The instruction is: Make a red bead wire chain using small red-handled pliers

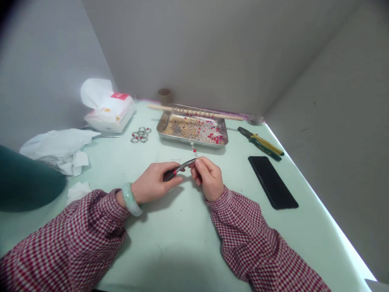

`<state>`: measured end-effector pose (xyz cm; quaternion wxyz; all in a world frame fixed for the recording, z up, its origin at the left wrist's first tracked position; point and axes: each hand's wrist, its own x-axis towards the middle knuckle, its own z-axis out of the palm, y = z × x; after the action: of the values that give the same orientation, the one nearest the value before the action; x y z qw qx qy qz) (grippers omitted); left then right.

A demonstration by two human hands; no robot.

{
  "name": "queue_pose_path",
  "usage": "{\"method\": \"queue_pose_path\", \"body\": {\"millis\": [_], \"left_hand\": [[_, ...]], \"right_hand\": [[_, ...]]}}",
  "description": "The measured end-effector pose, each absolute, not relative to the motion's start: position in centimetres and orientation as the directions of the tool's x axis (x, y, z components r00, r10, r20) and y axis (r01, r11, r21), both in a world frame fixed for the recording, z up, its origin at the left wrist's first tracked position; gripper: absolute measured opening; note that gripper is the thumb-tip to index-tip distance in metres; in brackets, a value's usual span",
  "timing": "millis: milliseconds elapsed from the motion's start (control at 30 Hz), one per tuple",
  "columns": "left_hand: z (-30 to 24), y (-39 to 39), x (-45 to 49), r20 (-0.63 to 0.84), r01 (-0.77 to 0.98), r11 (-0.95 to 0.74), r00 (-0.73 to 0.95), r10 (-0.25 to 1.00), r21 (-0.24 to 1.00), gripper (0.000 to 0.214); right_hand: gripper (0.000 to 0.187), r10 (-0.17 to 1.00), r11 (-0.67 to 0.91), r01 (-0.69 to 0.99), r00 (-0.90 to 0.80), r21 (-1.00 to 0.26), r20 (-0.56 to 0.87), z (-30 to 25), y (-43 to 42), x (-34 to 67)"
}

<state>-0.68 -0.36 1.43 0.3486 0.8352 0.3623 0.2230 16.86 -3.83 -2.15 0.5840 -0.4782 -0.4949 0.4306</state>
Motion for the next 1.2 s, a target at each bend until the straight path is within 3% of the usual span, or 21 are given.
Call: {"method": "queue_pose_path", "body": {"millis": [1200], "left_hand": [[1.58, -0.42, -0.61, 0.102, 0.477, -0.509, 0.651, 0.752, 0.716, 0.012]], "right_hand": [[0.03, 0.982, 0.15, 0.021, 0.109, -0.989, 0.151, -2.02, -3.65, 16.99]]}}
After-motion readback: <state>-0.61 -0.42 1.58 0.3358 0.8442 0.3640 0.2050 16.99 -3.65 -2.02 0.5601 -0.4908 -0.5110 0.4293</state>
